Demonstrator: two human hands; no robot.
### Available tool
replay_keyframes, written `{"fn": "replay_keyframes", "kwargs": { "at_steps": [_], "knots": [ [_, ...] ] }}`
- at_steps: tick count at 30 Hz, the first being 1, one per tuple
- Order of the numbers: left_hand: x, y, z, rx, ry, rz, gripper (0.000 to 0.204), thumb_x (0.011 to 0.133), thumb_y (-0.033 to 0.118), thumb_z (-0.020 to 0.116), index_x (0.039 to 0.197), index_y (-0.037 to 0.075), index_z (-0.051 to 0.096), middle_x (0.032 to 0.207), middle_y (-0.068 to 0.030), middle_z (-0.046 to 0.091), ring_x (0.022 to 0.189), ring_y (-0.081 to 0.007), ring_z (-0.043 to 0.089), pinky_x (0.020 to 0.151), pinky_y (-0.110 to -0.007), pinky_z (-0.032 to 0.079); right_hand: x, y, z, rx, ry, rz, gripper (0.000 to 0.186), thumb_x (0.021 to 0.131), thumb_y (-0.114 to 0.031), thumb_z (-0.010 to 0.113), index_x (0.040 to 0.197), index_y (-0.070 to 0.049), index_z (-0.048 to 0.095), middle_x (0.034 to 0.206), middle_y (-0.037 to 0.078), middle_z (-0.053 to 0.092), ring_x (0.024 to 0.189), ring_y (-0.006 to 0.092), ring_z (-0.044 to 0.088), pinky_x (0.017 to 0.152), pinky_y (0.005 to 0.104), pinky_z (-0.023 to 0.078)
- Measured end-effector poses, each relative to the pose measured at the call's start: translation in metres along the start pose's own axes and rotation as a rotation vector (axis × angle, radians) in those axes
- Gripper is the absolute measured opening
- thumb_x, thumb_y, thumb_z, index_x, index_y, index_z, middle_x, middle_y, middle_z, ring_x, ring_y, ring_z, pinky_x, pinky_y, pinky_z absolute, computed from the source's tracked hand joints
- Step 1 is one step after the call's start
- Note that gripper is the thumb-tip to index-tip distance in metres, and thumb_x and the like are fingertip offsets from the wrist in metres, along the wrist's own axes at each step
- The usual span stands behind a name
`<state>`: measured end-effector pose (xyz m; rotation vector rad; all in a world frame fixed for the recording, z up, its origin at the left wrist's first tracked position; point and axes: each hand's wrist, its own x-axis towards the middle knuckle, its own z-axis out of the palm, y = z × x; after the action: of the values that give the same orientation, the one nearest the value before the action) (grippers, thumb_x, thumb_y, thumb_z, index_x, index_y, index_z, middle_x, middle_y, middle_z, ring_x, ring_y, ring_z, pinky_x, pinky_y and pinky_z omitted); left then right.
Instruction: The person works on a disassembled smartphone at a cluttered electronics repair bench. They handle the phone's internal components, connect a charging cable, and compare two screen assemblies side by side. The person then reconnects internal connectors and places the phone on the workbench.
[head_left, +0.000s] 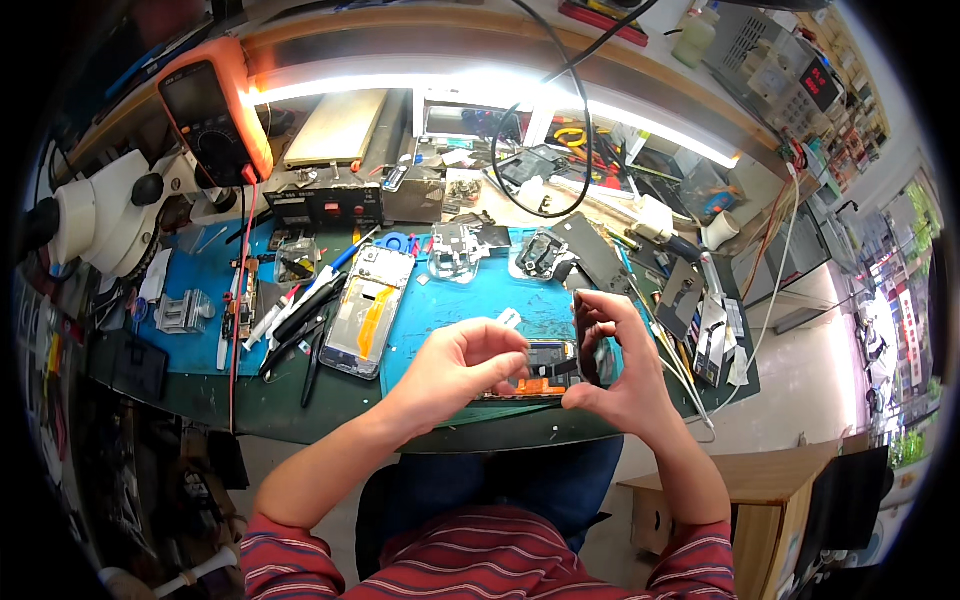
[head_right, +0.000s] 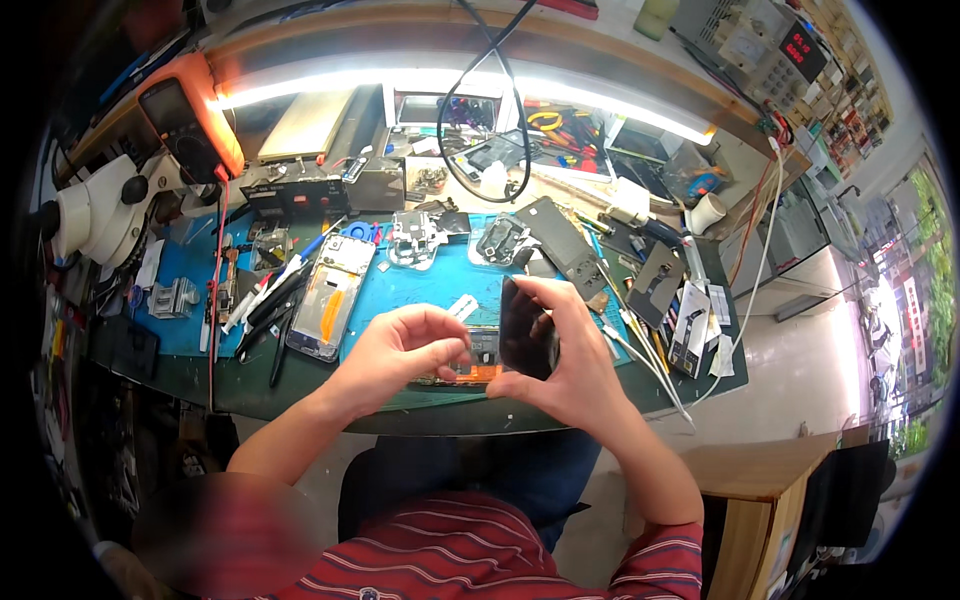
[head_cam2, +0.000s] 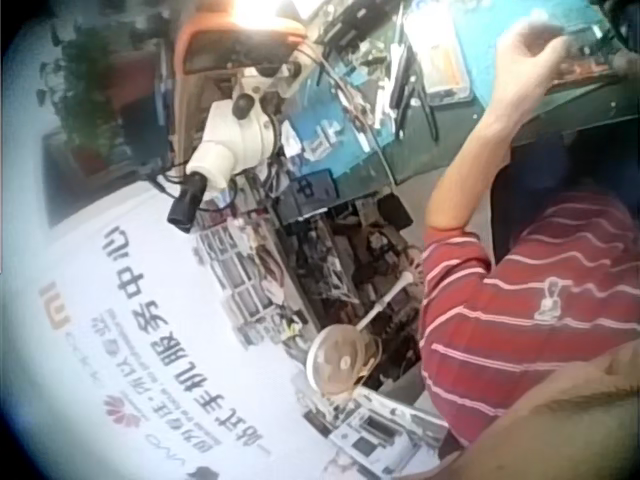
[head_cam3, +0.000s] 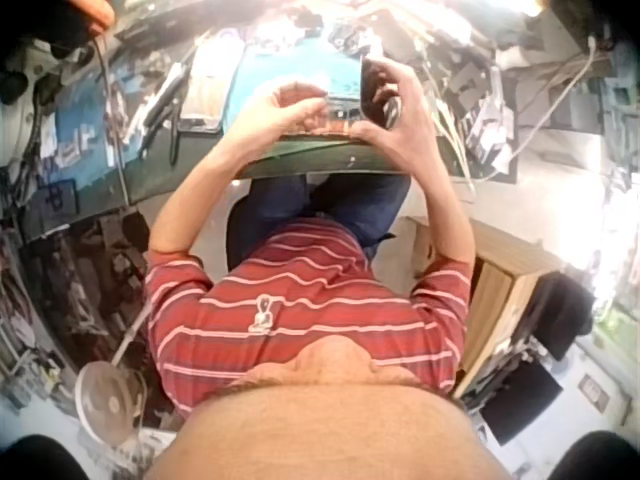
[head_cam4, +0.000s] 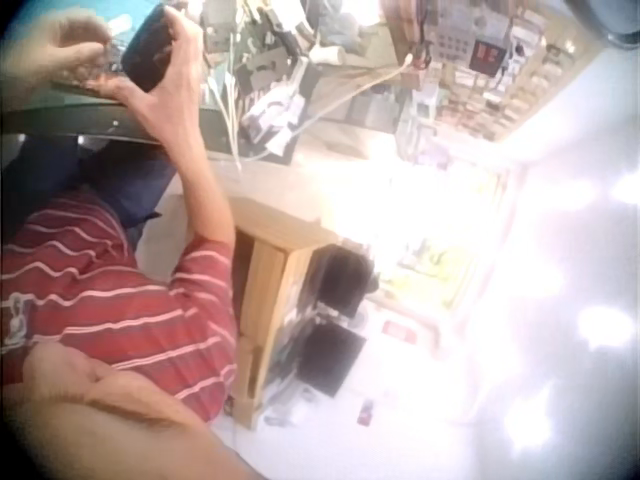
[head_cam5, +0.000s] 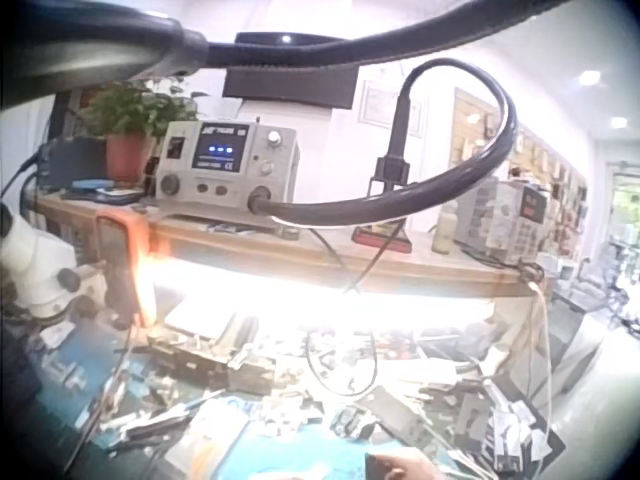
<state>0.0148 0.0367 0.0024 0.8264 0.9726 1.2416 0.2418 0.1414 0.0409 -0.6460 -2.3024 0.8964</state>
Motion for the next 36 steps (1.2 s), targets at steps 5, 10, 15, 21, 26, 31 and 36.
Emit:
{"fn": "replay_keyframes", "kwargs": {
  "at_steps": [5,10,15,21,26,31,36],
  "knots": [
    [0.001,0.008,0.0,0.199,-0.047,0.008,0.033,0.105,0.014,0.065,0.133,-0.002,0.062,0.117,-0.01,0.069,0.099,-0.0139,0.07,0.081,-0.029,0.061,0.013,-0.003,0.006,0.067,-0.015,-0.038,0.1,0.066,-0.046,0.098,0.144,-0.006,0.05,0.13,0.012,0.059,0.113,0.0255,0.062,0.09,0.0365,0.053],
    [0.006,0.005,-0.002,0.226,-0.026,-0.011,0.03,0.105,0.012,0.064,0.131,-0.003,0.063,0.115,-0.0097,0.07,0.098,-0.0144,0.071,0.084,-0.031,0.062,0.016,0.007,0.004,0.034,-0.008,-0.07,0.103,0.066,-0.05,0.097,0.145,-0.005,0.049,0.131,0.012,0.058,0.112,0.0246,0.062,0.087,0.0356,0.054],
    [0.012,0.006,0.003,0.136,-0.038,-0.04,0.025,0.104,0.01,0.065,0.126,-0.004,0.065,0.106,-0.0083,0.073,0.096,-0.0143,0.072,0.084,-0.031,0.062,0.013,0.014,0.005,0.089,0.01,-0.081,0.104,0.066,-0.051,0.097,0.145,-0.003,0.049,0.132,0.013,0.058,0.111,0.0234,0.062,0.087,0.0355,0.054],
    [0.008,0.005,-0.004,0.257,0.032,-0.046,0.018,0.102,0.009,0.068,0.114,-0.004,0.071,0.097,-0.0069,0.075,0.093,-0.0113,0.072,0.08,-0.028,0.061,0.012,0.013,-0.001,-0.055,-0.025,-0.104,0.101,0.066,-0.049,0.097,0.144,-0.005,0.051,0.131,0.014,0.058,0.112,0.0276,0.063,0.089,0.0376,0.055],
    [-0.003,0.001,-0.001,0.735,0.115,0.194,0.014,0.094,0.009,0.076,0.104,0.0,0.075,0.091,-0.0063,0.073,0.078,-0.0104,0.067,0.069,-0.027,0.055,-0.001,0.018,0.006,-0.394,-0.157,-0.152,0.097,0.065,-0.045,0.095,0.145,-0.009,0.054,0.131,0.014,0.059,0.117,0.0347,0.061,0.1,0.0438,0.05],
    [0.0,-0.009,-0.003,0.896,0.162,0.33,0.015,0.091,0.009,0.076,0.105,0.002,0.074,0.087,-0.0071,0.073,0.067,-0.0115,0.061,0.062,-0.028,0.051,-0.006,0.026,0.013,-0.531,-0.226,-0.184,0.096,0.068,-0.047,0.092,0.147,-0.009,0.054,0.136,0.012,0.058,0.126,0.0338,0.058,0.11,0.0493,0.044],
    [0.005,-0.01,-0.006,0.809,0.226,0.23,0.016,0.092,0.01,0.075,0.105,0.001,0.073,0.085,-0.0084,0.076,0.061,-0.0113,0.057,0.059,-0.029,0.049,-0.002,0.016,0.037,-0.35,-0.093,-0.373,0.033,0.081,-0.029,0.085,0.104,-0.011,0.07,0.121,0.005,0.072,0.124,0.0272,0.063,0.109,0.0505,0.046]
  ]
}}
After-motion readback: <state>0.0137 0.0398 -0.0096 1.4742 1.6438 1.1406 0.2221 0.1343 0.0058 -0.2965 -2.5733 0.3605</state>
